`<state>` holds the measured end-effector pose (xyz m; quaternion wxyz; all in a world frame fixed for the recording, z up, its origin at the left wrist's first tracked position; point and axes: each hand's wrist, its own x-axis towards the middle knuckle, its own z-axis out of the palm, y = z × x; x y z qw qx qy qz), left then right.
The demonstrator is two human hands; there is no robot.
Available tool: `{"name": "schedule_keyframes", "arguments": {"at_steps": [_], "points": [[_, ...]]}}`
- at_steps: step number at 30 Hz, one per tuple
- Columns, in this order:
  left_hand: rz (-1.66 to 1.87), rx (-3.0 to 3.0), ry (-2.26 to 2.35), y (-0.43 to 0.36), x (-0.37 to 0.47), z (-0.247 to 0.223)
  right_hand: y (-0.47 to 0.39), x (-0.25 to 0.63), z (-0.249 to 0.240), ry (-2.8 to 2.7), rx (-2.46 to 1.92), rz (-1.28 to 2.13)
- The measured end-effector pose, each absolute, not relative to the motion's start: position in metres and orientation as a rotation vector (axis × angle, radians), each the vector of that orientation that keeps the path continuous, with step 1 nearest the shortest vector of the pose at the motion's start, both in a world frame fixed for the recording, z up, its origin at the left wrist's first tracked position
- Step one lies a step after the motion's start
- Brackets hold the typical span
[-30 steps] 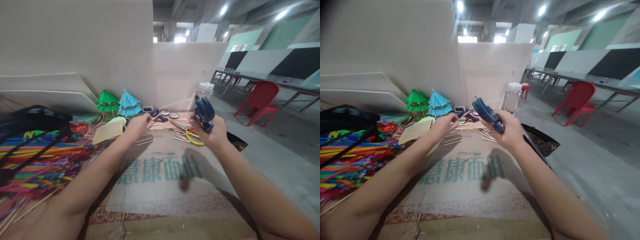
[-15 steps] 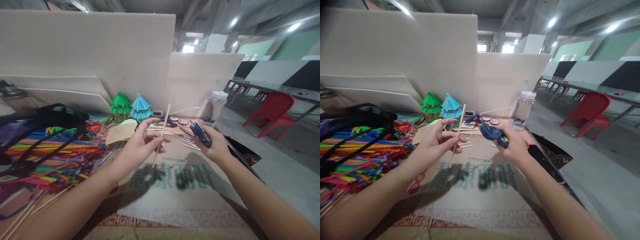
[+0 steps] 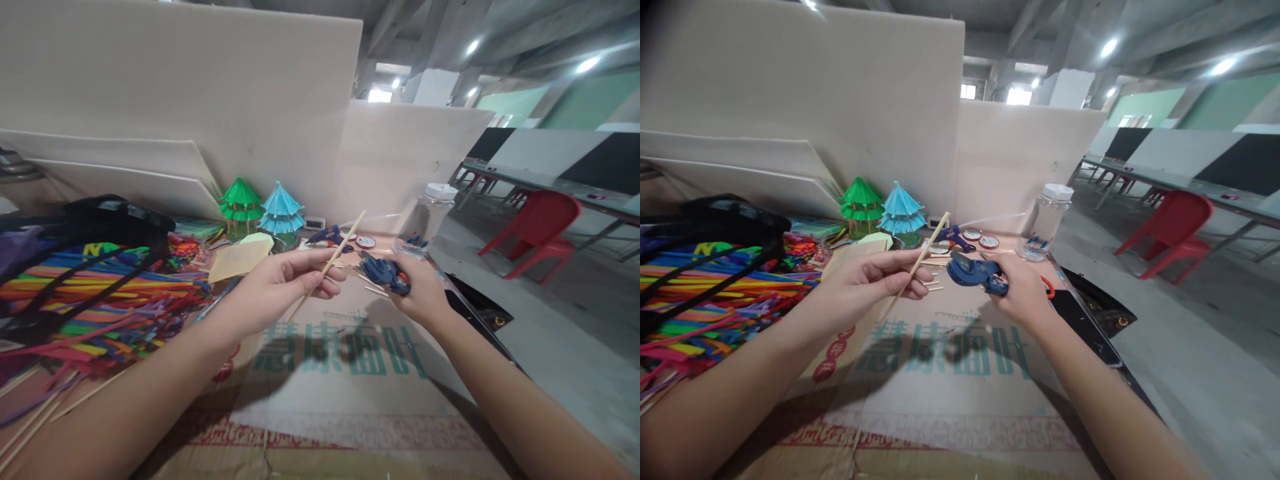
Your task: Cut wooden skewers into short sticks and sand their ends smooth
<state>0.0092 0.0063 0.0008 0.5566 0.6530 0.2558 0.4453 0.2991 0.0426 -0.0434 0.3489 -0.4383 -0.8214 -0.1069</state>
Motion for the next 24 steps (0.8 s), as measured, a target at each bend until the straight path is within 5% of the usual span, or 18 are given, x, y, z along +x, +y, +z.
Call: {"name": "schedule_keyframes", "arguments": {"at_steps": [24], "points": [[0.883,1.847,0.597,0.0,0.019,-0.005,0.025,0.283,-0.036,-2.104,-0.882,-0.706]]}}
